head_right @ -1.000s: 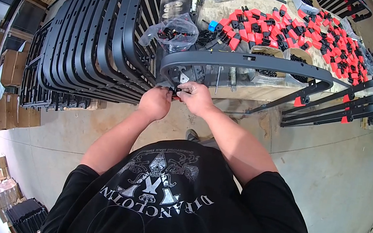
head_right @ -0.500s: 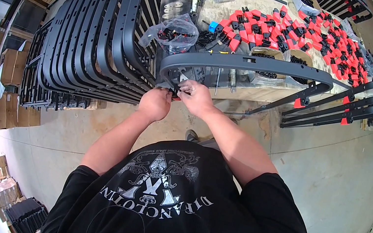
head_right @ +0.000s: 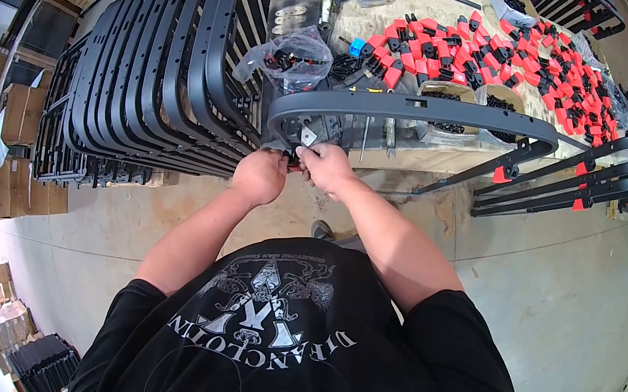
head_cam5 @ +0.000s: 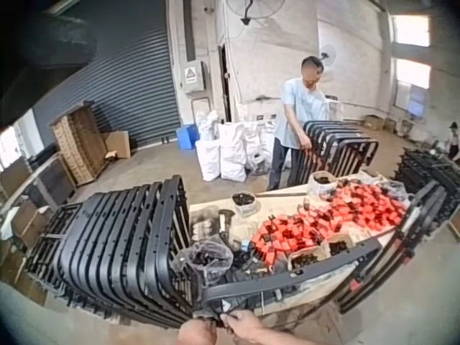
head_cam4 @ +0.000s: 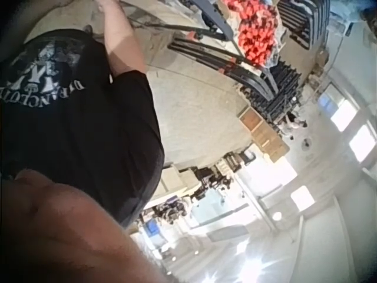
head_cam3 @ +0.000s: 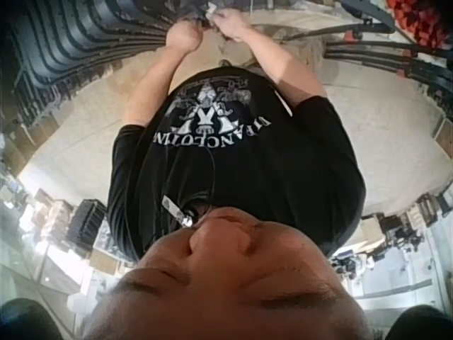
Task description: Assembling metal frame components by attaching plastic connectors and red protective caps at a factory workbench.
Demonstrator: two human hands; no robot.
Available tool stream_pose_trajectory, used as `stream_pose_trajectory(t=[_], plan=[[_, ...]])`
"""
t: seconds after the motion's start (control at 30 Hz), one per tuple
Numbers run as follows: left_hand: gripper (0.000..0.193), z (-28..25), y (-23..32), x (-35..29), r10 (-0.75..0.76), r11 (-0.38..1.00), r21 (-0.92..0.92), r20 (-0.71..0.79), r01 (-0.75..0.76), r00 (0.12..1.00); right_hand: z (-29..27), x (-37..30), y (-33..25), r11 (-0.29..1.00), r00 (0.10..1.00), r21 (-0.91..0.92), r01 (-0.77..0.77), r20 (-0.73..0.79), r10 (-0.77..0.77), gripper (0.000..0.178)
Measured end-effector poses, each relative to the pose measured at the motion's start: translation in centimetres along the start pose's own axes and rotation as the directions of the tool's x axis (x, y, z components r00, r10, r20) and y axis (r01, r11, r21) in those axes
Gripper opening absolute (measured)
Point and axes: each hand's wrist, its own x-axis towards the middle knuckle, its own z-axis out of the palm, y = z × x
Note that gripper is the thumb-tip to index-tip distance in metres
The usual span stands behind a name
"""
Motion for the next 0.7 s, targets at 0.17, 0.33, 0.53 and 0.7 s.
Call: stream_pose_trajectory(t=[0.17,0.33,0.53,0.7], plan=[[0.036,-0.1,-0.1,-0.2,0.001,1.000,0.007,0.000,-0.001,1.000,0.8,0.3,-0.6,0.990,0.989,-0.013,-0.141,-0.038,0.140,0.040],[0.036,0.0,-0.1,0.0,0.012,1.000,0.004,-0.005,-0.012,1.000,1.3,1.5,2.5,0.919,0.901,-0.240,0.314,-0.230,-0.368,0.040],[0.036,-0.1,-0.1,-0.1,0.010,1.000,0.007,0.006,-0.010,1.000,1.1,0.1,-0.3,0.988,0.983,-0.030,-0.154,-0.101,0.151,0.042],[0.035,0.2,-0.1,0.1,0.012,1.000,0.003,-0.002,-0.012,1.000,0.8,1.1,1.5,0.994,0.996,-0.102,-0.044,-0.076,0.036,0.047]])
